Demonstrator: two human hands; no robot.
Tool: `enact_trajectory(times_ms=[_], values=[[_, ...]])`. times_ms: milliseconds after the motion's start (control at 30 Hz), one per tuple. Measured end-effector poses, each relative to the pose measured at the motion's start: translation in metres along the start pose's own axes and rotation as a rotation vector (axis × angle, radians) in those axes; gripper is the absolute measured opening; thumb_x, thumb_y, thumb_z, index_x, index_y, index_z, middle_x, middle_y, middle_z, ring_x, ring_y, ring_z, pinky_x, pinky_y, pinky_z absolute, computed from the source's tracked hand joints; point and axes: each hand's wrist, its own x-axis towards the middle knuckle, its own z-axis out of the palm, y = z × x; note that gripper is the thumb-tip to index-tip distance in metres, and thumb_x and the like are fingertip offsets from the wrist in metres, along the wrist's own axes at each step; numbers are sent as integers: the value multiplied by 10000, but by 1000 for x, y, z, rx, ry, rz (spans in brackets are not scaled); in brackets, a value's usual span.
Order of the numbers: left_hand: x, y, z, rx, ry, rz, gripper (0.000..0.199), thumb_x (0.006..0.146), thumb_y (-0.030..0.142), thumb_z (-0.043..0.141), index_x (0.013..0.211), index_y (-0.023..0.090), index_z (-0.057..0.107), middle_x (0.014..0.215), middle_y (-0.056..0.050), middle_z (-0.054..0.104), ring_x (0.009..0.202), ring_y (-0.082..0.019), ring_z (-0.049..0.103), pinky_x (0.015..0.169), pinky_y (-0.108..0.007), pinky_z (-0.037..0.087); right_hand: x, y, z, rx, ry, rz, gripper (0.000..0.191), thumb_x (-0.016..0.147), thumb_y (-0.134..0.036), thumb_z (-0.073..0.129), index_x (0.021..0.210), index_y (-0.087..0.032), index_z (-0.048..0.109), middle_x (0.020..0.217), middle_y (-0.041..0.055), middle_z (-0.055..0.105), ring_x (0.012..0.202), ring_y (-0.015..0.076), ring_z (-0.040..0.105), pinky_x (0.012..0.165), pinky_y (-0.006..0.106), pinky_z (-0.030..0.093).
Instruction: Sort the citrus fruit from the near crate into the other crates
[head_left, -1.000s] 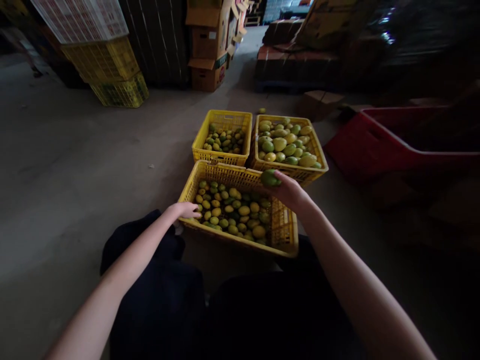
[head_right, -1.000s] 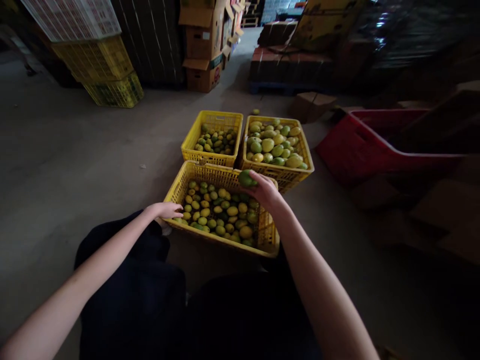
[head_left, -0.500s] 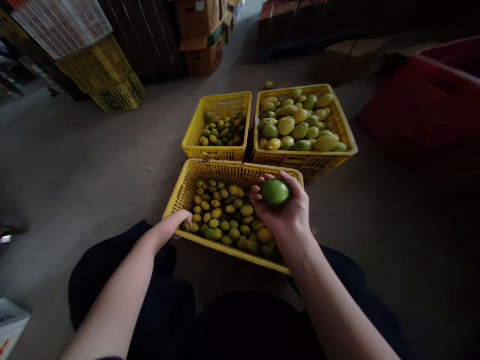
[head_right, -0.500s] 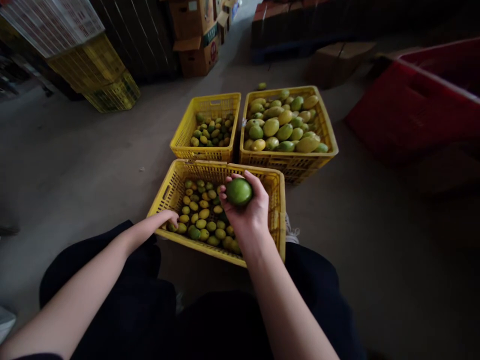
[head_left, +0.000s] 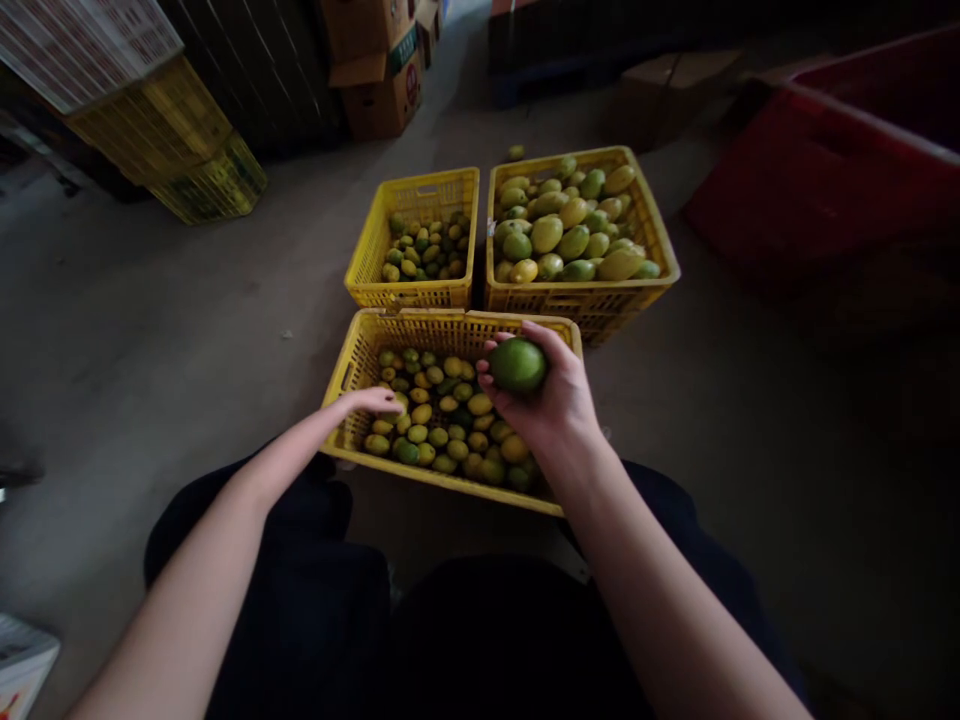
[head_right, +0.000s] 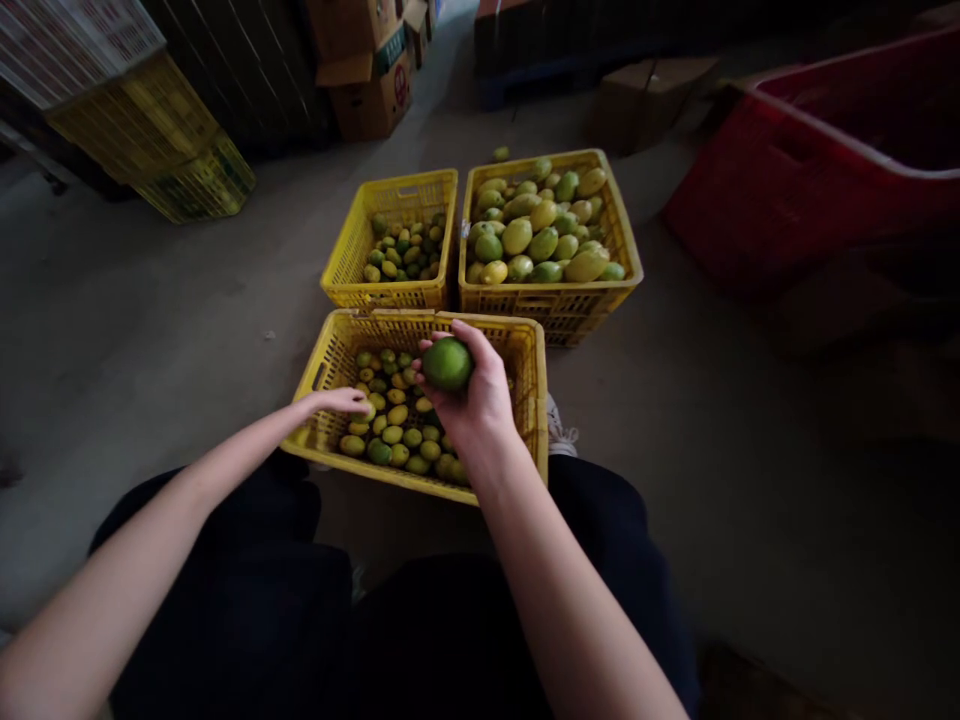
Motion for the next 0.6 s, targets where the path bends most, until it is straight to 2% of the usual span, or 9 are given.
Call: enact_trajectory(times_ms=[67,167,233,300,367,467,533,600], values=[[-13,18,-16,-120,18,67,402,770,414,456,1060,194,626,1003,-72,696,936,-212,622,803,-310,493,4,8,1,-19,31,18,152,749,-327,639,743,-197,561,666,1,656,540,122,601,462,223,494],[-61,44,-28,-621,123,296,493,807,381,372,1241,205,525,1144,-103,659,1039,-237,617,877,-405,492,5,17,10,-56,60,29,106,750,-284,608,713,-194,563,631,7,663,524,131,602,458,228,493],[-95,62,-26,-1038,195,461,483,806,400,385,1206,182,544,1164,-122,645,1081,-258,605,903,-436,493,2,22,18,-93,22,35,84,749,-266,581,707,-193,580,605,15,660,539,149,614,459,238,497],[-117,78,-17,-1396,193,552,401,820,397,402,1081,160,591,1111,-116,657,1060,-227,616,909,-387,511,-2,29,25,-131,-14,45,86,739,-256,565,689,-193,593,579,18,652,550,162,625,452,241,492],[-124,89,-7,-1688,152,542,287,837,344,427,949,151,608,982,-93,675,981,-172,640,882,-309,533,-5,36,26,-158,3,44,98,724,-250,560,654,-191,595,559,18,644,544,165,629,437,237,477],[-112,95,5,-2013,193,389,150,829,216,449,798,164,587,759,-35,649,829,-109,654,813,-224,552,-5,46,20,-175,43,45,117,703,-264,564,620,-189,598,550,23,644,549,174,638,440,244,476],[-100,94,9,-2143,257,317,144,818,173,446,760,173,578,697,-10,631,784,-91,653,798,-199,553,-1,50,15,-172,46,35,121,692,-282,576,616,-192,605,551,22,646,560,181,644,462,257,493],[-91,92,10,-2187,299,314,158,819,177,440,762,177,587,693,-5,635,787,-88,655,803,-194,553,4,53,12,-162,55,20,125,687,-293,582,615,-195,611,560,18,650,560,180,645,490,268,510]])
